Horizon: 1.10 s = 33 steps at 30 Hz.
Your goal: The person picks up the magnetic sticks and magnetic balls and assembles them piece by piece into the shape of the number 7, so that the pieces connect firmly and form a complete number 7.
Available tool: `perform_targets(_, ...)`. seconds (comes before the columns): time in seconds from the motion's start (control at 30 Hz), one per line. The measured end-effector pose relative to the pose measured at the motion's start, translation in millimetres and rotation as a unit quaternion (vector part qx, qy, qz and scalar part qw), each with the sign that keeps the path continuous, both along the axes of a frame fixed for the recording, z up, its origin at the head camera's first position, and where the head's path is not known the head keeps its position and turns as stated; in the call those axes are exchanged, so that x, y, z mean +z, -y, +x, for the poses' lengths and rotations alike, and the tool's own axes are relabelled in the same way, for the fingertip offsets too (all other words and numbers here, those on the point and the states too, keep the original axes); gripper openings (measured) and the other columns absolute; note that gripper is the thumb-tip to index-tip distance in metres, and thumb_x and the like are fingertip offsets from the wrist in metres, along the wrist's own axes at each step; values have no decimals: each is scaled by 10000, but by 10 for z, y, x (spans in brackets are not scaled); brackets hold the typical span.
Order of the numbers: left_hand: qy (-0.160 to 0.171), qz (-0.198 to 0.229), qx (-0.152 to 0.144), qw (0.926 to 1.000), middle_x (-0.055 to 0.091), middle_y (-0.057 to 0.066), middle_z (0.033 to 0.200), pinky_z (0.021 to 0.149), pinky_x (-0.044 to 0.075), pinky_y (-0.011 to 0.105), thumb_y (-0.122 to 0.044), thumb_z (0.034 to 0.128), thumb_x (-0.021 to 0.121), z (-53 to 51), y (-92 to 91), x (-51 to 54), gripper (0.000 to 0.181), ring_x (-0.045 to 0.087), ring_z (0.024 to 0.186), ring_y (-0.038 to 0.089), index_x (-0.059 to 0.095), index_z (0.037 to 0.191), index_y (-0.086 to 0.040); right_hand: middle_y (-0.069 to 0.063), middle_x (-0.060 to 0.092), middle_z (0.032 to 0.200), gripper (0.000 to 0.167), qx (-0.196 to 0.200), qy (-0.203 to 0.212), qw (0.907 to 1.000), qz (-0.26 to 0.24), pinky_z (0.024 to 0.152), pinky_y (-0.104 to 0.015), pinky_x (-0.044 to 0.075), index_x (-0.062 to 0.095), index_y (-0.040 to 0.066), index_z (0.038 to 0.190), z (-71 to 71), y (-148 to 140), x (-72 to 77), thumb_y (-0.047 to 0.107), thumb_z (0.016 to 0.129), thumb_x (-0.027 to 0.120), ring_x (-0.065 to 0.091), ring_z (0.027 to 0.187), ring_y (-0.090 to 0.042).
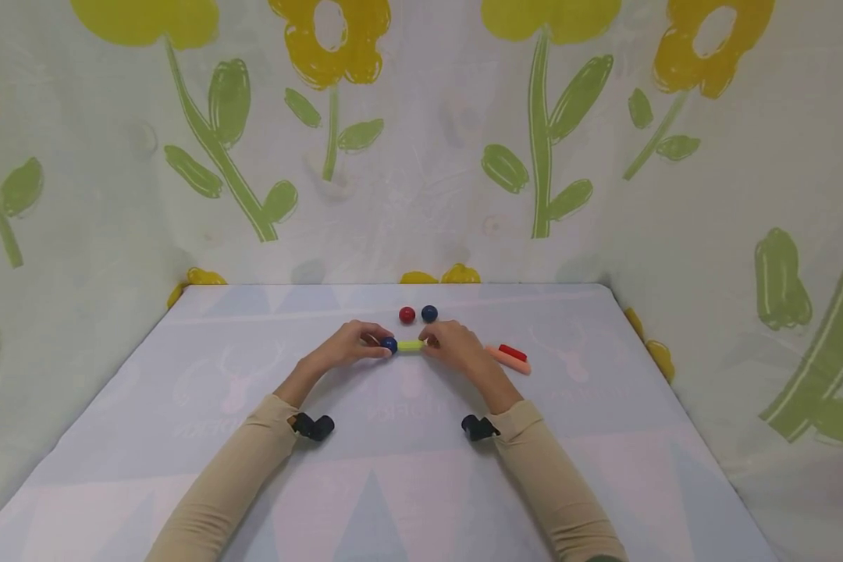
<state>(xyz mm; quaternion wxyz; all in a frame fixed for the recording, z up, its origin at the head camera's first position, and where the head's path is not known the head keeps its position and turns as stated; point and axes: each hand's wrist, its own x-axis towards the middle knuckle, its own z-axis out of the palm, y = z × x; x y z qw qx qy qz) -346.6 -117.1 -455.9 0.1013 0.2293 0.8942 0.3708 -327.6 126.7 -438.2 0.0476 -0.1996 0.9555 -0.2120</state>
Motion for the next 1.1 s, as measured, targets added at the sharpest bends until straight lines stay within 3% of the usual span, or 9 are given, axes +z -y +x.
perform_targets(0.4, -3, 32, 40, 10000, 703, 58, 1166, 916, 540, 340, -246, 880, 740, -10, -8, 38, 364, 639, 1022, 185, 681, 1217, -122, -34, 704, 1027, 273, -130, 63, 9997, 213, 891, -338, 550, 692, 139, 1181, -37, -164, 65, 223, 921, 691, 621, 935, -170)
perform_targets(1.1, 84, 55, 112, 9999, 708, 43, 1124, 898, 540, 316, -264, 872, 748, 16, -14, -7, 374, 633, 992, 170, 683, 1218, -138, -47, 696, 1040, 287, -362, 54, 9992, -133, 863, -330, 544, 675, 128, 1191, -205, -266, -62, 252, 932, 677, 618, 937, -184)
